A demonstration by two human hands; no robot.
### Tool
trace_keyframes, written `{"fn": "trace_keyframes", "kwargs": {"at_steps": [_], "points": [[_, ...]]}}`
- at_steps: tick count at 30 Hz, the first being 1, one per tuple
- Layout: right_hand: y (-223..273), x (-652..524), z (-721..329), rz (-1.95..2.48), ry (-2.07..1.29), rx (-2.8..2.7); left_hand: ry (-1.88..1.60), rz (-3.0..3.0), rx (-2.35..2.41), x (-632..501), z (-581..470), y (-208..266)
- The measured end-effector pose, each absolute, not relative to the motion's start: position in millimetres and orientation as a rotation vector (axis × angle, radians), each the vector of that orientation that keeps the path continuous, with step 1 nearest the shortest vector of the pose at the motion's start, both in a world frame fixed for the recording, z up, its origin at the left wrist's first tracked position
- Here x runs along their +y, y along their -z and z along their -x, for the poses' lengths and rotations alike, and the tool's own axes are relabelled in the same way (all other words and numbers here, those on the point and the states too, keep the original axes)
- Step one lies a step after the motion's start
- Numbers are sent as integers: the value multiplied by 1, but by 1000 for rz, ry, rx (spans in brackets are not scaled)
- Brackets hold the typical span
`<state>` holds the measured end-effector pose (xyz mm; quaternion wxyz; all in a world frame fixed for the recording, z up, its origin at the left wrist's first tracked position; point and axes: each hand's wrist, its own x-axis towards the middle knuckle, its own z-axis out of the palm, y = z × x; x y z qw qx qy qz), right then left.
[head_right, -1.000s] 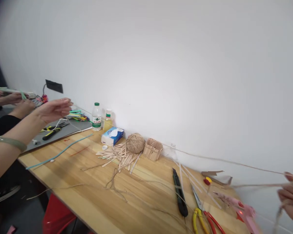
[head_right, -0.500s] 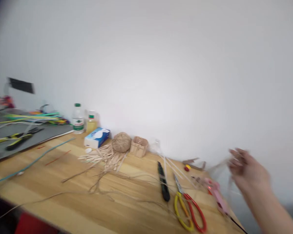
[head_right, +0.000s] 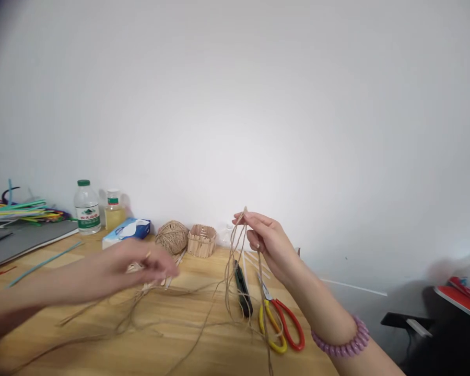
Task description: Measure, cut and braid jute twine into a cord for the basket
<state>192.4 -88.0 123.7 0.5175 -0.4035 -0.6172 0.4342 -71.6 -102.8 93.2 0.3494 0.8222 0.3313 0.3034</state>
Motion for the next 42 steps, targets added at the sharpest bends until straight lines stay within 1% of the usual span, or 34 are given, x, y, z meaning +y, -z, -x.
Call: {"fn": "trace_keyframes", "kwargs": {"at_steps": [3,7,13,20,25,28,32,36,42], "points": [[-126,-89,-178,999,-1035,-1554,-943,-1872,704,-74,28,-105],[-122,-86,-168,1003,-1012,-1600,-968,-1720,698,-53,-3,-101],[-116,-84,-164,1122,-951,-1606,-1013,-1783,807,-53,6,-89],[-112,-75,-161,1259,-721,-1667,-1116,-1876,983,-48,16,-86],[-106,-63,-162,1238,-616,-1745,-1058,-1666,799,-52,18,-87],[-105,-62,-161,1234,-648,-1747,-1006,-1530,699,-56,14,-83],[-105,-66,-156,1181,-777,-1736,-994,-1437,729,-57,4,-76],[-105,-69,-152,1121,-854,-1744,-949,-1539,712,-54,1,-73],[-103,-70,-155,1081,-979,-1731,-1015,-1626,816,-49,3,-72]]}}
